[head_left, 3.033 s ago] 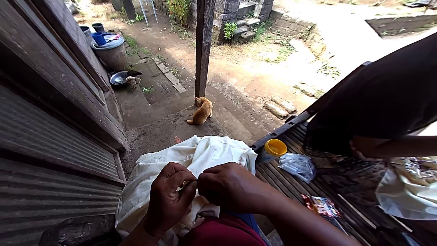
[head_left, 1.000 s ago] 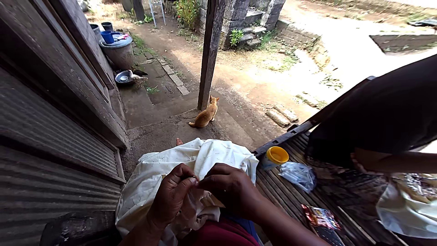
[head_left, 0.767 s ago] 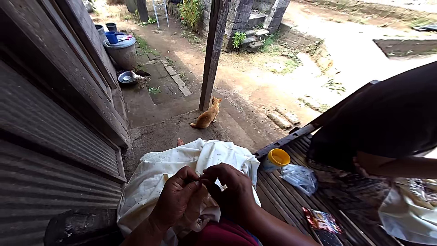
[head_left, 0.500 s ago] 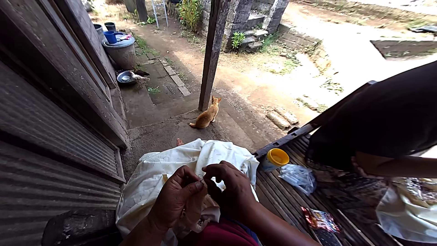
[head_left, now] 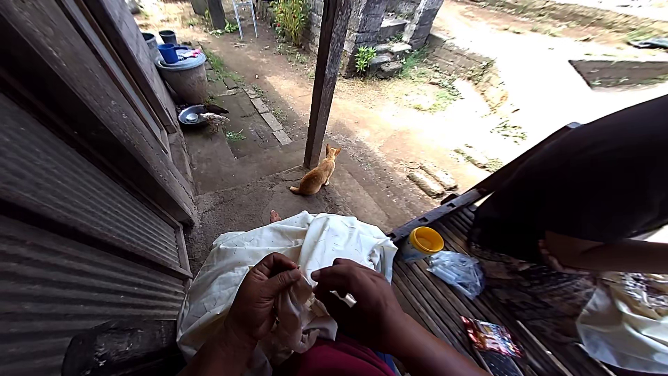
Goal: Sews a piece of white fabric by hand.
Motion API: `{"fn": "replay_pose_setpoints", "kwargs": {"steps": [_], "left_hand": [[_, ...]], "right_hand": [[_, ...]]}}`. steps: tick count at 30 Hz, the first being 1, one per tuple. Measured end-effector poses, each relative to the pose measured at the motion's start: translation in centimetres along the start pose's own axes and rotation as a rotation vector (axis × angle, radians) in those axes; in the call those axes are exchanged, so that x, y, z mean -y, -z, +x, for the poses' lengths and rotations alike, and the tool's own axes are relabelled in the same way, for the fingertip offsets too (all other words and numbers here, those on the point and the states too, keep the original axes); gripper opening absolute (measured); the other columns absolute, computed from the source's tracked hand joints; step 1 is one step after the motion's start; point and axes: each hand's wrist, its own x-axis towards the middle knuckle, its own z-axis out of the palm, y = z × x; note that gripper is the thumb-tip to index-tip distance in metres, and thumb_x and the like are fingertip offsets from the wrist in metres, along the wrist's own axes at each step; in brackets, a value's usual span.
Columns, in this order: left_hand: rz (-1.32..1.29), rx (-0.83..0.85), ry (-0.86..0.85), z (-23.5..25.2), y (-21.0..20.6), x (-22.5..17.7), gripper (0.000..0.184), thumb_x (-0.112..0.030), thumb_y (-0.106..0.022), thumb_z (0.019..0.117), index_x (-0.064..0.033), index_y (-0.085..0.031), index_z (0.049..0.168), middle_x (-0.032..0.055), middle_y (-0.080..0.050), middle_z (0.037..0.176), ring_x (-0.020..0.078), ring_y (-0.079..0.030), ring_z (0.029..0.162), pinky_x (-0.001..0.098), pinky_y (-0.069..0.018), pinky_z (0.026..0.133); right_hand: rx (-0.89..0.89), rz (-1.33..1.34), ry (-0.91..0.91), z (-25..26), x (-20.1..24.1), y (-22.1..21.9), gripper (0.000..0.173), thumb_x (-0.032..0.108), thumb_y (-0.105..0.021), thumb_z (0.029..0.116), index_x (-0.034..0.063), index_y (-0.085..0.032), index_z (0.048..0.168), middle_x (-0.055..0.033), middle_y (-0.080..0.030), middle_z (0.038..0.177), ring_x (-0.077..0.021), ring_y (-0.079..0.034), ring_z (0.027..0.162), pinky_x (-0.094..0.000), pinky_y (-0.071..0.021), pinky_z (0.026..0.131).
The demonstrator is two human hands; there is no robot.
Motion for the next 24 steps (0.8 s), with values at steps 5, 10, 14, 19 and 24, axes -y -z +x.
{"fn": "replay_pose_setpoints", "kwargs": {"steps": [5,10,14,19,24], "left_hand": [[0.127,0.039,-0.019,-0.2,-0.3,0.0,0.011,-0.001,-0.065,0.0947,-0.0058,-0.071,0.103,0.0023,-0.072,0.091,0.0069,-0.069,0.079,0.0239,-0.0592,0.074],[0.392,0.192,-0.288,-0.4,0.8,-0.8,0.010,-0.007,-0.061,0.0998,-0.0115,-0.067,0.106,-0.0046,-0.066,0.102,0.0029,-0.063,0.092,0.0206,-0.0548,0.082],[0.404,0.355,-0.396,-0.7,1.0,-2.5,0.008,-0.014,-0.060,0.1015,-0.0155,-0.066,0.107,-0.0055,-0.060,0.103,0.0033,-0.059,0.098,0.0199,-0.0509,0.086],[0.839,0.284,-0.554,-1.1,0.7,-3.4,0.007,-0.022,-0.065,0.1012,-0.0160,-0.068,0.104,-0.0016,-0.057,0.106,0.0036,-0.058,0.100,0.0174,-0.0516,0.087],[1.018,0.077,-0.650,0.2,-1.7,-4.2,0.017,-0.024,-0.055,0.1068,-0.0112,-0.065,0.110,0.0037,-0.066,0.121,0.0008,-0.063,0.074,0.0157,-0.0542,0.059]], "right_hand": [[0.010,0.114,-0.119,-0.1,0.2,0.4,0.024,0.000,-0.064,0.0925,0.0022,-0.062,0.117,-0.0025,-0.068,0.084,-0.0043,-0.062,0.073,-0.0149,-0.0525,0.068],[0.193,0.172,-0.305,0.6,0.9,2.1,0.045,0.003,-0.067,0.0900,0.0050,-0.057,0.134,0.0013,-0.065,0.083,-0.0013,-0.055,0.062,-0.0149,-0.0491,0.056],[0.516,-0.148,-0.540,1.1,-1.3,2.7,0.062,0.011,-0.068,0.0906,0.0187,-0.052,0.150,-0.0047,-0.068,0.091,-0.0203,-0.064,0.071,-0.0417,-0.0559,0.066],[0.093,-0.402,-0.433,-1.0,-3.2,2.3,0.012,0.012,-0.062,0.0918,0.0075,-0.072,0.097,-0.0085,-0.070,0.084,-0.0228,-0.068,0.068,-0.0444,-0.0572,0.058],[-0.303,-0.604,-0.147,0.9,0.9,5.8,0.017,0.018,-0.056,0.0991,0.0076,-0.070,0.095,-0.0036,-0.065,0.075,-0.0052,-0.055,0.061,-0.0176,-0.0430,0.055]]}}
